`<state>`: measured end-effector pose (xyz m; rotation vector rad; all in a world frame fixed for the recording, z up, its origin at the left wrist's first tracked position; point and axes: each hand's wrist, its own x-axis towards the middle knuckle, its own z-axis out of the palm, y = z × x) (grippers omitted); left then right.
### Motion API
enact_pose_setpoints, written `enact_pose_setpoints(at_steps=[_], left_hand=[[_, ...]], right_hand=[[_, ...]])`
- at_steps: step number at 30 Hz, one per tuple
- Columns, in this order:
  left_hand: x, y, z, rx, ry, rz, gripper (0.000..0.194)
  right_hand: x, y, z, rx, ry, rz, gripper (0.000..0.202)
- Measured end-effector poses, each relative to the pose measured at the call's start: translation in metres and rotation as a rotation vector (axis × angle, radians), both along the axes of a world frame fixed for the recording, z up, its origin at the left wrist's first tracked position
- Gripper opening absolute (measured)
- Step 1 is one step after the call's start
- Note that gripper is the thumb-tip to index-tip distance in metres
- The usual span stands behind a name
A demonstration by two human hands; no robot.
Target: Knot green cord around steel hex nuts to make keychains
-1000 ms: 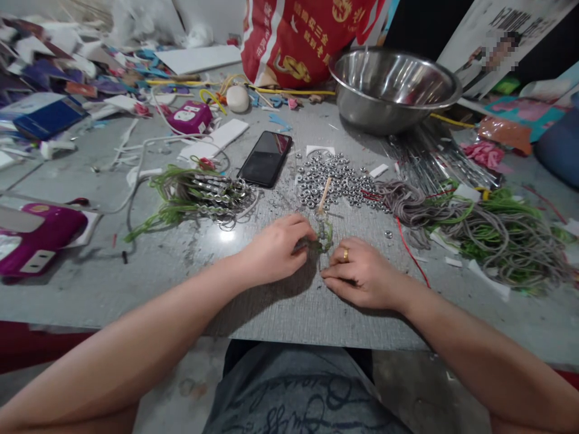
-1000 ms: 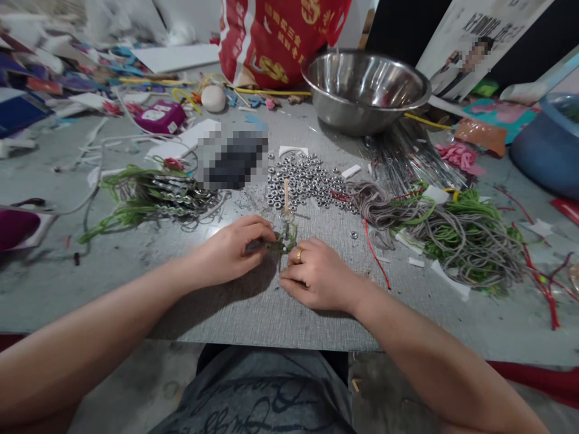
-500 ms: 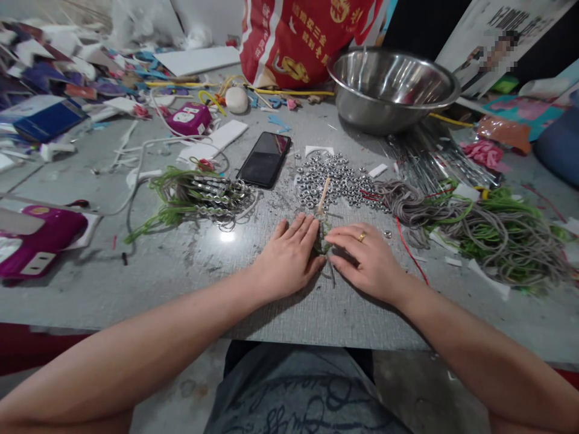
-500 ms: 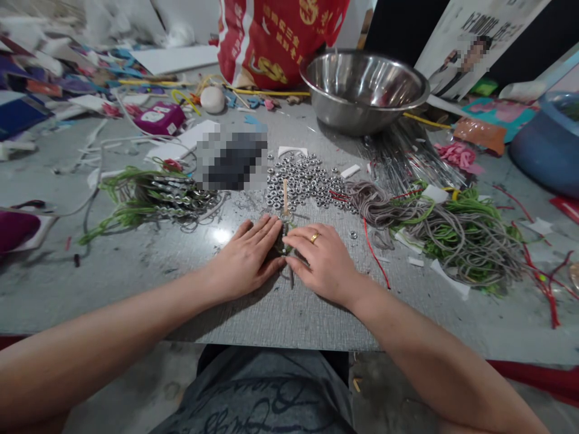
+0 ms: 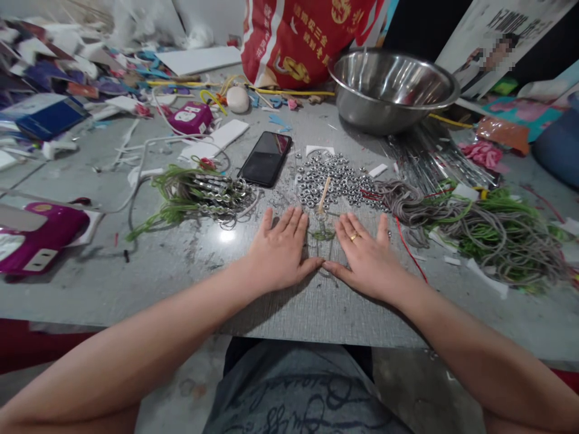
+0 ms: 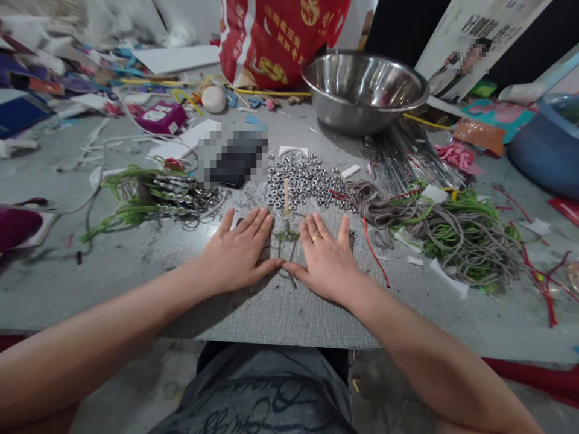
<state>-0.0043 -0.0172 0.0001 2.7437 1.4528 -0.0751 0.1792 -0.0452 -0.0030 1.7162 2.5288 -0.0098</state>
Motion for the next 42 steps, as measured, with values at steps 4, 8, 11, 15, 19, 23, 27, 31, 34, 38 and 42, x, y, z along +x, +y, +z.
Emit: enact_pose_setpoints(at_steps=[4,8,11,15,19,23,27,31,34,38,42], left_hand=[[-0.003,0.000,0.008,0.003,0.099,0.047,0.086],[-0.010,0.003,0.016,-0.026,0.185,0.091,0.091],[-0.017,0.006,0.017,-0.023,0.213,0.120,0.095],[-0.022,0.008,0.015,0.018,0.180,0.114,0.093],[-0.023,0.010,0.018,0.083,0.055,0.068,0.083],[-0.017,0.016,0.019,0.141,-0.173,-0.011,0.042],[-0.008,0.025,0.008,0.143,-0.279,-0.153,0.029],[-0.001,0.029,-0.002,0.143,-0.276,-0.210,0.023],[0.001,0.028,-0.003,0.136,-0.258,-0.235,0.019],[0.002,0.022,-0.001,0.144,-0.186,-0.258,0.018],[0.002,0.016,0.002,0.081,-0.108,-0.217,0.018]], right_hand=[[0.000,0.001,0.004,-0.026,-0.071,-0.073,0.083],[0.007,0.003,0.006,-0.018,-0.121,-0.172,0.083],[0.017,0.004,0.004,0.022,-0.125,-0.222,0.086],[0.026,0.007,-0.001,0.098,-0.076,-0.216,0.090],[0.027,0.009,0.000,0.177,0.070,-0.087,0.081],[0.017,0.011,0.003,0.216,0.381,0.156,0.042],[0.007,0.015,-0.003,0.225,0.539,0.207,0.026],[0.002,0.022,-0.008,0.241,0.523,0.201,0.023],[0.002,0.024,-0.008,0.242,0.498,0.210,0.020],[0.002,0.025,-0.008,0.250,0.464,0.220,0.021],[0.003,0.022,-0.010,0.275,0.401,0.227,0.024]])
